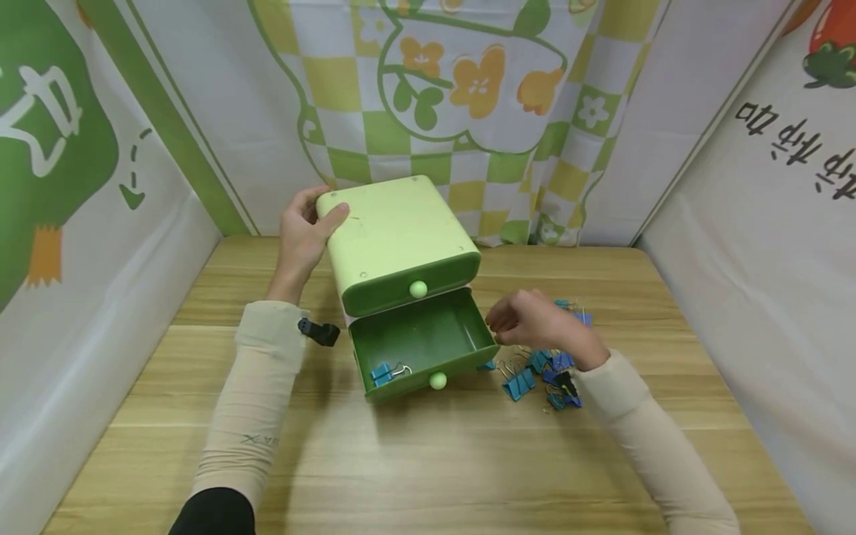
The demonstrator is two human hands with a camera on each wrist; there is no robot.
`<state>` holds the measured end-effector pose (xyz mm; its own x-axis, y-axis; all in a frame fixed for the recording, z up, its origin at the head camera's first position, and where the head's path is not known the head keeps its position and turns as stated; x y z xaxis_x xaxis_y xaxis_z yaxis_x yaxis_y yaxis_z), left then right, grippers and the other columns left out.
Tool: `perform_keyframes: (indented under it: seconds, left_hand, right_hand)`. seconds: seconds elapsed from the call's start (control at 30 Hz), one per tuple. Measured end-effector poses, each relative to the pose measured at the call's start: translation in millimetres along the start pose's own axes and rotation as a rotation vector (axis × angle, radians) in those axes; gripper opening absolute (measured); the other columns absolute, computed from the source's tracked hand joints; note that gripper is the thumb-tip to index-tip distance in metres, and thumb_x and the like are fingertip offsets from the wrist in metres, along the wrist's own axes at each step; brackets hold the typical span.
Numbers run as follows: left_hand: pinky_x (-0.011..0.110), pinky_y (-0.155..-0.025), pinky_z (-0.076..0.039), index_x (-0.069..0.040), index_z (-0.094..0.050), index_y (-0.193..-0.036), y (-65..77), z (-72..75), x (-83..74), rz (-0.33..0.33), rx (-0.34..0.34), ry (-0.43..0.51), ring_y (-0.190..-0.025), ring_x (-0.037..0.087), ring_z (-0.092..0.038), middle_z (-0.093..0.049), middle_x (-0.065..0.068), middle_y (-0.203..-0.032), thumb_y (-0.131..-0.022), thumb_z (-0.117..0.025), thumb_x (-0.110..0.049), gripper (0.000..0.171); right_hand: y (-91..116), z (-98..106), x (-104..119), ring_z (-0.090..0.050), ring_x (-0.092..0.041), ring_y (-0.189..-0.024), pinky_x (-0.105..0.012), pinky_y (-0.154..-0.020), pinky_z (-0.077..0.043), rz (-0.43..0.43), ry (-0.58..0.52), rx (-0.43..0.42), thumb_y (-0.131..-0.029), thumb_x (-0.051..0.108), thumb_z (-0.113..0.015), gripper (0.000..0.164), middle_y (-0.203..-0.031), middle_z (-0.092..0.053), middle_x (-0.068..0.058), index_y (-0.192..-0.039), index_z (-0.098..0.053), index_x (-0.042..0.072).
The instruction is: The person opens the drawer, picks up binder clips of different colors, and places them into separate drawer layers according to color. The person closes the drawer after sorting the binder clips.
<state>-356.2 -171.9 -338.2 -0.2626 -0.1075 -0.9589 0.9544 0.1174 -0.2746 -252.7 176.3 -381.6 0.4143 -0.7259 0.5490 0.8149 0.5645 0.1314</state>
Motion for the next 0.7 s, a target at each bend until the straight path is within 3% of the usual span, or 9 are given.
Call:
perform_keyframes:
  seconds: [0.1,0.23,0.43,0.7]
  left_hand:
    - [0.025,-0.102,-0.053,-0.008,-0.053,-0.150,0.3,-0.3,0.9,0.001,0.002,-0.005,-0.126,0.018,-0.059,-0.059,0.011,-0.145,-0.096,-0.077,-0.037,0.065]
    - [0.025,-0.103,-0.052,-0.006,-0.052,-0.151,0.3,-0.5,2.4,0.000,0.004,-0.006,-0.127,0.019,-0.059,-0.059,0.011,-0.145,-0.096,-0.077,-0.037,0.067]
    - [0.026,-0.105,-0.052,-0.006,-0.053,-0.150,0.4,-0.6,1.9,-0.003,0.003,-0.006,-0.129,0.019,-0.058,-0.059,0.011,-0.145,-0.096,-0.077,-0.037,0.067]
    - [0.024,-0.103,-0.052,-0.008,-0.055,-0.149,-0.3,0.7,-0.3,-0.011,-0.006,0.001,-0.127,0.018,-0.059,-0.060,0.011,-0.144,-0.096,-0.078,-0.035,0.064]
  right_hand:
    - [-7.9,-12.2,-5.5,-0.078,-0.020,-0.097,-0.031,-0.084,-0.065,0.057,-0.025,0.053,-0.093,0.000,-0.076,0.022,-0.107,-0.081,-0.006,-0.112,-0.081,0.009]
    - [-16.9,-25.2,-9.8,-0.077,-0.017,-0.091,-0.031,-0.083,-0.064,0.127,-0.030,0.081,-0.093,-0.002,-0.075,0.020,-0.104,-0.081,-0.005,-0.107,-0.082,0.011]
    - [-25.7,-36.8,-16.7,-0.074,-0.011,-0.086,-0.031,-0.080,-0.063,0.087,0.056,0.079,-0.093,0.002,-0.078,0.016,-0.100,-0.081,-0.001,-0.103,-0.081,0.013]
    - [-31.2,-45.2,-20.0,-0.077,-0.014,-0.085,-0.033,-0.082,-0.065,0.057,0.099,0.087,-0.092,0.006,-0.081,0.013,-0.100,-0.081,-0.004,-0.102,-0.080,0.013]
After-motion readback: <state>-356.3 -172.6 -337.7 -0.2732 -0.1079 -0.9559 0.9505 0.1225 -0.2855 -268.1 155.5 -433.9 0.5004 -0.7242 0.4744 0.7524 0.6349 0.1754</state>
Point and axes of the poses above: each hand's wrist, its own y-axis away from the middle knuckle, its own z-axis out of the back of the hand, x = y × z, the point moved 8 cm from there along -y, towards the middle knuckle
